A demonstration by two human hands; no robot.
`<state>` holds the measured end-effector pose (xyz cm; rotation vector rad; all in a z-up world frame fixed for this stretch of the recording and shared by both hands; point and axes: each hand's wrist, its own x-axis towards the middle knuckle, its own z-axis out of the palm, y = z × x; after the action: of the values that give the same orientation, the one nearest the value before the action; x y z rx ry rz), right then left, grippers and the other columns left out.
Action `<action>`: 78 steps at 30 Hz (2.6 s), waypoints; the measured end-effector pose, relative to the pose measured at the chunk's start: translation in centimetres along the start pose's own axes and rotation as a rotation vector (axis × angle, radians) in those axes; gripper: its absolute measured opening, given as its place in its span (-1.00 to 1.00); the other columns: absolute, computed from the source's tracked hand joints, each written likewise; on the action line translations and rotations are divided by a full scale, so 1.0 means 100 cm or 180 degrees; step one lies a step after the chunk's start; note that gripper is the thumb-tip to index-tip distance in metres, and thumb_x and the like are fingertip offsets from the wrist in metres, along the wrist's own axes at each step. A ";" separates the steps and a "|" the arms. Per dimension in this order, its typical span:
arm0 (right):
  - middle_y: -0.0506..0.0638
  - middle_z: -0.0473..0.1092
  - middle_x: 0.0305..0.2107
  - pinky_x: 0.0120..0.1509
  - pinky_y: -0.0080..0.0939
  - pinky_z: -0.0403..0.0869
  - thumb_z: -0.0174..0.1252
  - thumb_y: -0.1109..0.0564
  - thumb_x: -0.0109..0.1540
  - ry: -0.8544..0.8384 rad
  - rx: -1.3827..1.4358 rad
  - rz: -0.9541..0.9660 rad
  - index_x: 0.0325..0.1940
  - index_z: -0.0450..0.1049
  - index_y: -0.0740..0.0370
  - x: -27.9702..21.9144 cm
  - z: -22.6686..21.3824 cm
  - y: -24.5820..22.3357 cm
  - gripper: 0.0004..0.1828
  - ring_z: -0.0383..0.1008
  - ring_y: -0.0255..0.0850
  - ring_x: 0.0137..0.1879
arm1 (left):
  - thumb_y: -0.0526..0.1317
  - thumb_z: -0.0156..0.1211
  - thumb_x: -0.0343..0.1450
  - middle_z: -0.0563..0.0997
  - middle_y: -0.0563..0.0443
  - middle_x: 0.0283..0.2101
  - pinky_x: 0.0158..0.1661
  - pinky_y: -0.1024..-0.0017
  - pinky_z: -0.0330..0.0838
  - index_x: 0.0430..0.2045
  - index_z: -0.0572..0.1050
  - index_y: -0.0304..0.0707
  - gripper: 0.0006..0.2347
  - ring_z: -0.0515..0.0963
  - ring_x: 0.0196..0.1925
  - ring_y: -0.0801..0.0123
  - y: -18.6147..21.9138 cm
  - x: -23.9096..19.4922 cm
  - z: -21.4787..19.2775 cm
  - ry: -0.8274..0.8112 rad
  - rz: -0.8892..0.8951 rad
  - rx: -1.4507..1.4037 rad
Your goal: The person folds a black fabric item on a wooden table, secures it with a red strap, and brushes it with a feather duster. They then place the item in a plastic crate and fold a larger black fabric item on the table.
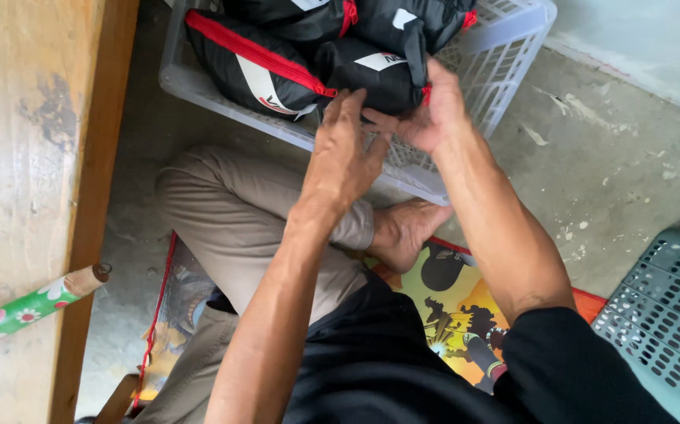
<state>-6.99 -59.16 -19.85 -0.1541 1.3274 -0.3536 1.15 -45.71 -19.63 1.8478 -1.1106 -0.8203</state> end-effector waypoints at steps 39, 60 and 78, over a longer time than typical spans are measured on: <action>0.05 0.18 -0.20 -0.15 0.01 0.27 0.49 -0.14 -0.52 0.2026 -0.6583 -0.4798 -0.09 0.26 0.06 0.012 0.030 0.048 -0.02 0.22 0.01 -0.11 | -0.39 0.09 0.38 0.59 -0.16 -0.12 0.05 0.42 0.44 -0.24 0.51 -0.35 -0.87 0.61 -0.03 0.22 0.020 -0.227 -0.118 0.0869 -0.0092 -0.0433; 0.43 0.28 -0.11 0.16 0.15 0.31 -0.06 0.09 0.39 -0.2214 -0.3677 -0.6500 0.07 0.29 0.60 -0.203 0.130 0.176 -0.59 0.29 0.26 0.01 | -0.06 0.23 0.41 0.29 -0.29 0.27 0.31 0.01 0.02 0.13 0.33 -0.23 -0.55 0.26 0.34 -0.11 -0.009 -0.333 -0.191 0.3218 -0.1117 0.2878; 0.20 0.35 -0.33 -0.07 0.01 0.33 0.14 0.12 0.31 -0.2354 -0.6194 -0.5973 0.29 0.48 0.09 -0.186 0.220 0.153 -0.57 0.38 0.11 -0.22 | -0.24 -0.22 0.55 0.50 0.02 0.12 0.26 0.36 0.03 0.08 0.40 -0.03 -0.74 0.46 0.17 0.32 -0.041 -0.349 -0.206 0.3728 -0.0375 0.3904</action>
<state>13.06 -40.55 -2.19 -2.8592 -0.0942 -0.2860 5.89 -6.45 -9.63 2.6722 -0.6533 1.1412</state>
